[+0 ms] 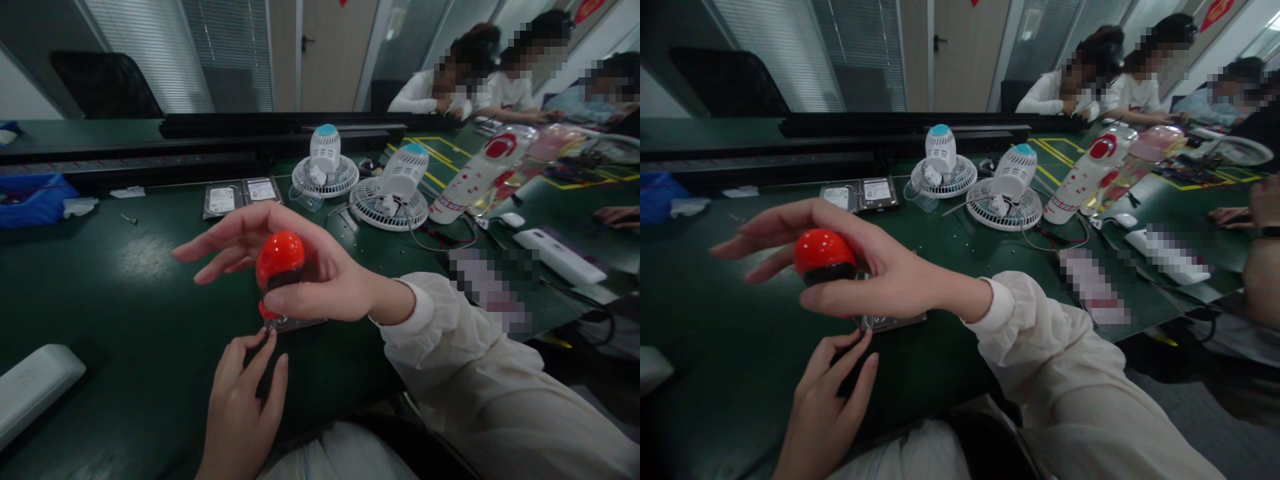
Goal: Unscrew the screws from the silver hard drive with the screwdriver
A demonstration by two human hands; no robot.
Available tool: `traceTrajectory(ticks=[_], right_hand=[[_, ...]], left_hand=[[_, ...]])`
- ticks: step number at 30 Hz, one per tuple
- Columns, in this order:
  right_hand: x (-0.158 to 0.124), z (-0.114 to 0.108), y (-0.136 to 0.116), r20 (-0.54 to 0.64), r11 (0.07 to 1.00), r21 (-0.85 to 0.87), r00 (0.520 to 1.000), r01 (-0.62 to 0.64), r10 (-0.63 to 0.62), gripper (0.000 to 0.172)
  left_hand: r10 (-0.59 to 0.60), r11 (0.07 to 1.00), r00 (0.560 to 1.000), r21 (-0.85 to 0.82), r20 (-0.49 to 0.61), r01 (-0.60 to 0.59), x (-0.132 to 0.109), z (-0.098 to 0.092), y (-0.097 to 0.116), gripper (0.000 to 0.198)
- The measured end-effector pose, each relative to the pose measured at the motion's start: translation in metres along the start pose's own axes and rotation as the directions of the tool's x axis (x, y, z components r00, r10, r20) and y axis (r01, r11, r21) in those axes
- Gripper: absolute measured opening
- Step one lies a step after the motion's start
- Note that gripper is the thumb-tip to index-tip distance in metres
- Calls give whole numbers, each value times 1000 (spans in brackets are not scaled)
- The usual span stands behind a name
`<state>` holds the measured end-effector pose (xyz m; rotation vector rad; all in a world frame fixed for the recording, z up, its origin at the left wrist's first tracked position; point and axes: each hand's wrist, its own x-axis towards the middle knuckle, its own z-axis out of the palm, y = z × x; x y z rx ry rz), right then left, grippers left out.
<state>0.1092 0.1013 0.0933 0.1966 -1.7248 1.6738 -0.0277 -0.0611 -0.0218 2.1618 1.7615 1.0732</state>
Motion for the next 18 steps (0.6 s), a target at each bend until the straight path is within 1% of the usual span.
traceTrajectory(ticks=[2, 4, 7, 9, 11, 14, 18], right_hand=[[0, 0, -1, 29, 1000, -1, 999, -17, 17, 47], [-2, 3, 0, -5, 999, -51, 1000, 4, -4, 41], [-5, 7, 3, -174, 984, -173, 982, 44, -74, 28], [-7, 7, 6, -247, 980, -196, 965, 43, -92, 30], [-6, 6, 6, -239, 989, -148, 969, 28, -64, 37], [-3, 2, 3, -170, 998, -68, 985, -13, 1, 46], [0, -1, 1, -141, 998, -64, 990, -17, 8, 53]], left_hand=[[10, 1000, 1000, 1, -1, -10, 0, 0, -1, 32], [24, 1000, 1000, 3, -7, -24, 0, 0, -2, 32], [49, 999, 999, 15, -15, -49, -1, 1, -3, 31], [64, 998, 998, 18, -16, -63, -1, 1, -3, 30], [70, 997, 997, 20, -13, -70, -1, 1, -4, 30], [63, 998, 998, 31, -10, -62, -1, 1, -4, 31], [47, 999, 999, 27, -20, -46, -1, 1, -4, 31]])
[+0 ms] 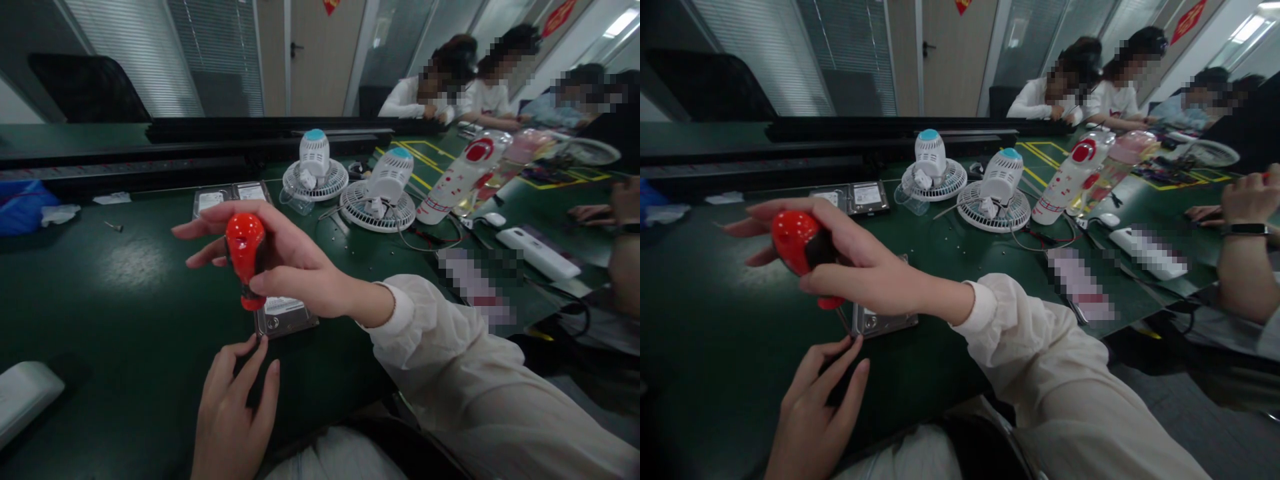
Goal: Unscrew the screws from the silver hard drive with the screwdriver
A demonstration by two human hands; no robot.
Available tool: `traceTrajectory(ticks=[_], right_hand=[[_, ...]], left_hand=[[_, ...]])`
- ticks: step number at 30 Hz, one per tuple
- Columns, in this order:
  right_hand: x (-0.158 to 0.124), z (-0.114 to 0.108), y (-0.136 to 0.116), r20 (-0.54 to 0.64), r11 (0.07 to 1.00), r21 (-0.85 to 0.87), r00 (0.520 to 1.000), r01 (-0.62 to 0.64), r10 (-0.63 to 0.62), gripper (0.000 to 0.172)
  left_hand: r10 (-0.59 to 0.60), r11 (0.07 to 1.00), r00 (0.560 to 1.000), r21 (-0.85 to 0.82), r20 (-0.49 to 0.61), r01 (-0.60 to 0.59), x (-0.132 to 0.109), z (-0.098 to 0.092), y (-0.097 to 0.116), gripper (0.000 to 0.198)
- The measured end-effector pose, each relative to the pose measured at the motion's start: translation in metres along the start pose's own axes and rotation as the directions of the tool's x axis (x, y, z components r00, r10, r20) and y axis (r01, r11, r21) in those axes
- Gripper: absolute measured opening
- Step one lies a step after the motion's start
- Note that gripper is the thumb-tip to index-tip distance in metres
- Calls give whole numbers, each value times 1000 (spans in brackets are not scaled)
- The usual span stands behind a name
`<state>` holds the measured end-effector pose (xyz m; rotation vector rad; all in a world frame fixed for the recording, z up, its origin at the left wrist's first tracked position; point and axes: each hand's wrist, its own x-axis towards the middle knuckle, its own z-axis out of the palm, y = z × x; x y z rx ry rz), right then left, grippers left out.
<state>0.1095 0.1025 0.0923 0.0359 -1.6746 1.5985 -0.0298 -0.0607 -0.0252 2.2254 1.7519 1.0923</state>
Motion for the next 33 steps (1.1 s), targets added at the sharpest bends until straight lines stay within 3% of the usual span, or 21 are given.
traceTrajectory(ticks=[3, 9, 17, 23, 27, 33], right_hand=[[-1, 3, 1, 12, 999, -28, 1000, -18, 18, 51], [-6, 5, 0, -177, 969, -247, 983, 2, -47, 55], [3, -7, -1, 76, 1000, 21, 997, -6, 4, 45], [2, -3, -1, -1, 990, 5, 990, -141, 141, 46], [1, -4, -1, -117, 995, -39, 990, -90, 84, 49], [5, -6, -10, -25, 989, 4, 989, -146, 146, 59]], left_hand=[[-7, 1000, 1000, -8, -1, 7, -1, 0, 0, 30], [-4, 1000, 1000, -7, 3, 4, 0, 1, -1, 31], [-7, 1000, 1000, -6, 6, 7, 0, 0, 0, 31], [-25, 1000, 1000, -18, 6, 25, 0, 1, 0, 32], [-41, 999, 999, -24, 9, 42, 1, 1, 1, 31], [-42, 999, 999, -33, 9, 43, 1, -1, 1, 33]])
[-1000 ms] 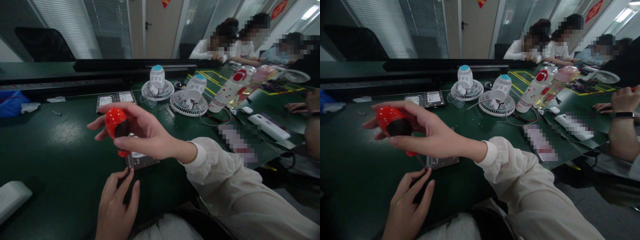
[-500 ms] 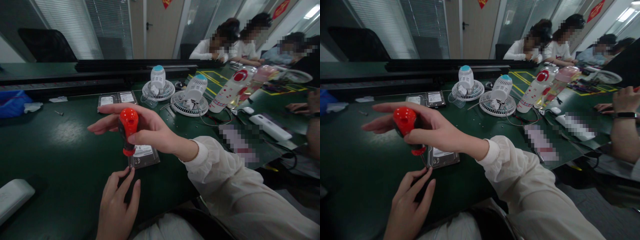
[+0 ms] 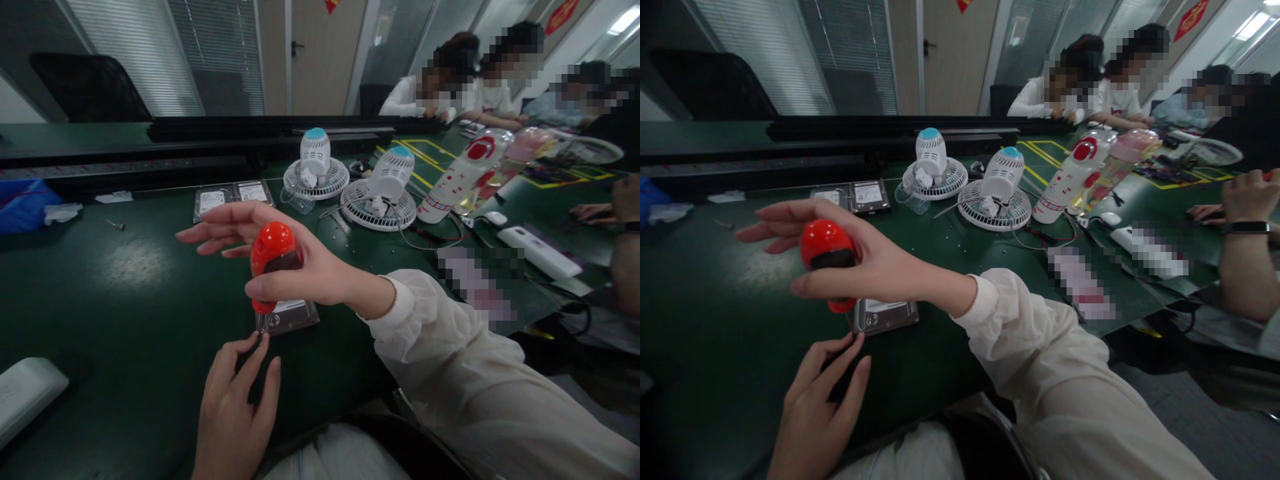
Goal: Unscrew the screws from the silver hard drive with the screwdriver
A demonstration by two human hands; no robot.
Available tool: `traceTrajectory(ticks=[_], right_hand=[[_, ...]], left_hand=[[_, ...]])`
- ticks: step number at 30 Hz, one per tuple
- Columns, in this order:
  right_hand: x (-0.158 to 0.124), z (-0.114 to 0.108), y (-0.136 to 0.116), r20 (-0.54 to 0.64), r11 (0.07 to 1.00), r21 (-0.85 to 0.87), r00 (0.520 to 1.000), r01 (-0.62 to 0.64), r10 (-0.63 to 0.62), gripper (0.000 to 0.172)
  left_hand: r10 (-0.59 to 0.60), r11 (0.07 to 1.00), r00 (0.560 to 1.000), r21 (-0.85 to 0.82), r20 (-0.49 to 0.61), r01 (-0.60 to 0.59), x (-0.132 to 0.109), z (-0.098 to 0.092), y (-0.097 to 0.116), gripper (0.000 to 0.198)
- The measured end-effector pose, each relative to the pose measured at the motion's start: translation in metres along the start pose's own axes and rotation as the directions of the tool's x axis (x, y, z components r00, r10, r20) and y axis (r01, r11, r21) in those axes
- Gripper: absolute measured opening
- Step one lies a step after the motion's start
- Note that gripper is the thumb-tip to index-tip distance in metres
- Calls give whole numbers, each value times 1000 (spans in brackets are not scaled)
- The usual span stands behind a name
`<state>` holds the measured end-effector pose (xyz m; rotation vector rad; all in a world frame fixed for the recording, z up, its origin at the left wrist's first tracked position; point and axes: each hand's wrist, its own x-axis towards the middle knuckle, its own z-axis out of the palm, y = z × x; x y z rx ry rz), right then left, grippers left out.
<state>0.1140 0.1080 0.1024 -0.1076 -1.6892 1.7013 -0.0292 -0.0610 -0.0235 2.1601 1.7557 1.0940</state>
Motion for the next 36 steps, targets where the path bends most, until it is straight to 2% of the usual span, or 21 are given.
traceTrajectory(ticks=[4, 7, 10, 12, 16, 19, 21, 24, 27, 32, 34, 36], right_hand=[[-3, 1, 3, 11, 999, 40, 1000, 13, -13, 47], [-5, 0, 9, -52, 1000, 23, 999, -9, 10, 38], [-6, -1, 14, -101, 998, -32, 994, 47, -50, 36], [-4, -1, 15, -61, 995, -26, 994, 94, -95, 37], [0, -3, 15, 86, 987, 38, 983, 158, -160, 53], [0, -2, 12, 133, 992, 1, 983, 125, -124, 52], [-3, 1, 9, 119, 994, -59, 989, 90, -83, 46], [-8, 6, 8, 8, 982, -140, 992, 129, -129, 33], [-9, 8, 13, -63, 959, -186, 972, 212, -227, 45], [-2, 2, 24, 72, 962, -74, 963, 264, -259, 68], [-1, -1, 23, 107, 960, -5, 955, 278, -276, 69], [-3, -1, 18, 139, 973, 17, 963, 231, -232, 64]], left_hand=[[21, 1000, 1000, 6, -1, -21, 0, 0, -1, 32], [25, 1000, 1000, 9, 3, -25, 0, 0, -1, 32], [30, 1000, 1000, 9, 3, -30, 0, 0, -1, 32], [36, 999, 999, 12, 6, -36, 0, 0, -1, 32], [46, 999, 999, 18, -3, -46, 0, 0, -1, 32], [51, 998, 999, 23, -5, -51, 1, 1, -1, 33], [51, 998, 999, 23, -5, -51, 1, 1, -1, 32], [51, 998, 999, 23, -3, -51, 1, 0, 0, 32], [59, 998, 998, 21, -7, -59, 1, 0, 0, 31], [63, 998, 998, 16, -14, -63, 0, 1, -1, 30], [59, 998, 998, 9, -12, -59, 0, 2, -1, 30], [51, 999, 999, 3, -12, -50, 0, 2, -1, 31]])
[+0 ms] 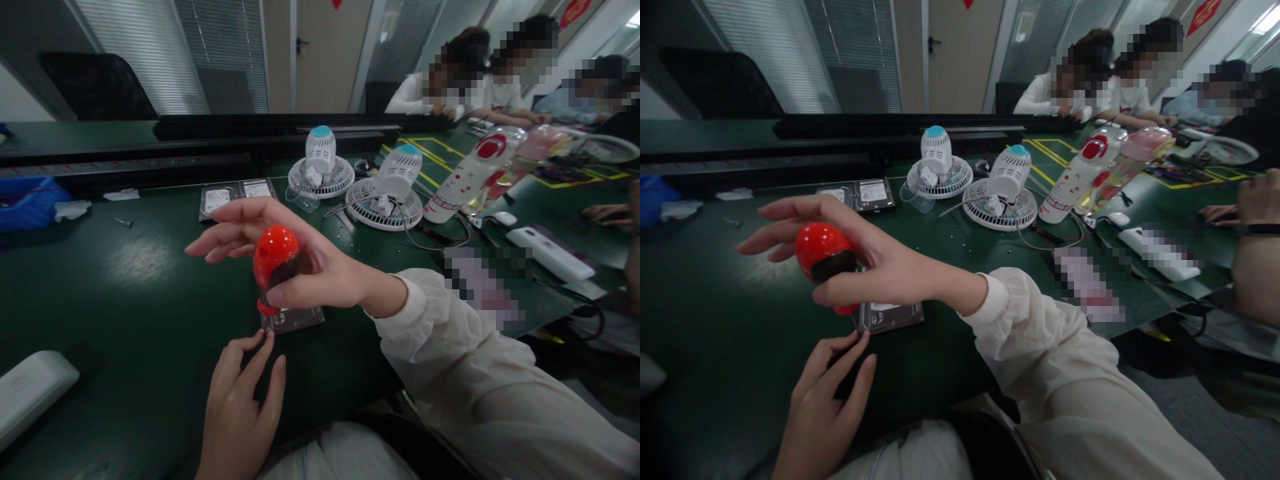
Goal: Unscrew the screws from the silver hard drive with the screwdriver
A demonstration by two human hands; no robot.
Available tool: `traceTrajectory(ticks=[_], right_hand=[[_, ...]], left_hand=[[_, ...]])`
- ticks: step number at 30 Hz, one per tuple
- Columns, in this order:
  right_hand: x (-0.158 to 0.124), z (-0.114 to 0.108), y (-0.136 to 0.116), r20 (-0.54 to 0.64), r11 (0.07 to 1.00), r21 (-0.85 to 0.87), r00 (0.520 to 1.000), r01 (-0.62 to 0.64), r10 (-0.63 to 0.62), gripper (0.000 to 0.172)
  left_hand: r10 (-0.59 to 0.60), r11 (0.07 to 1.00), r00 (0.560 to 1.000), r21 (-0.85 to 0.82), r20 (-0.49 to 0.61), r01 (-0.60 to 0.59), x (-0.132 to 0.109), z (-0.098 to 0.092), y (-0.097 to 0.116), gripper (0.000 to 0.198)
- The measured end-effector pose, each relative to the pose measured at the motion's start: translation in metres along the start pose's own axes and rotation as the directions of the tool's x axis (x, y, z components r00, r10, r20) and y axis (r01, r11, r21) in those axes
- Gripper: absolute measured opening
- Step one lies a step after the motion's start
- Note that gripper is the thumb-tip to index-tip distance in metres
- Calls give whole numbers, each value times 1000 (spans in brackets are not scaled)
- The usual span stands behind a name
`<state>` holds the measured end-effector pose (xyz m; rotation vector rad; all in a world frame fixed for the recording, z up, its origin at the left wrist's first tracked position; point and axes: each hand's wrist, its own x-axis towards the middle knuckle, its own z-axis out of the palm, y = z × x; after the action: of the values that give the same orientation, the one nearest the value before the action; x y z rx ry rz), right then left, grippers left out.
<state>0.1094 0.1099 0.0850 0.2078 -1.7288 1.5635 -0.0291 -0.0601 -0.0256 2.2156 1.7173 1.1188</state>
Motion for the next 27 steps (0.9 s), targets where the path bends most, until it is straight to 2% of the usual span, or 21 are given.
traceTrajectory(ticks=[2, 5, 7, 10, 13, 17, 19, 22, 25, 27], right_hand=[[-1, 1, -7, 12, 993, -20, 993, -114, 115, 51], [-2, 3, -15, -84, 975, -91, 977, -202, 194, 34], [-1, 2, -16, -147, 972, -155, 977, -178, 155, 36], [1, -2, -15, -121, 969, -210, 987, -132, 108, 43], [0, -7, -16, -54, 975, -160, 988, -154, 147, 44], [-2, -10, -17, 7, 988, -60, 990, -143, 144, 55], [-2, -9, -18, 11, 983, -55, 984, -175, 176, 49], [1, -5, -20, -77, 958, -101, 962, -267, 261, 36], [2, -1, -24, -189, 947, -154, 949, -282, 252, 38], [1, -1, -26, -187, 953, -167, 957, -253, 221, 43]], left_hand=[[-9, 1000, 1000, -5, 3, 9, 0, 0, 0, 32], [-22, 1000, 1000, -5, 6, 22, -1, -1, 1, 32], [-29, 1000, 1000, 4, 11, 29, -1, -1, 1, 32], [-32, 999, 999, 9, 8, 32, 0, -1, 2, 33], [-32, 999, 999, 10, 8, 32, 0, -1, 3, 32], [-45, 999, 999, 4, 3, 45, 0, -1, 4, 31], [-47, 999, 999, 7, 3, 47, 1, -1, 5, 31], [-51, 999, 999, 15, 5, 51, 2, -1, 7, 30], [-61, 998, 998, 16, 3, 61, 3, 0, 9, 29], [-66, 998, 998, 18, -6, 67, 3, 0, 9, 29]])
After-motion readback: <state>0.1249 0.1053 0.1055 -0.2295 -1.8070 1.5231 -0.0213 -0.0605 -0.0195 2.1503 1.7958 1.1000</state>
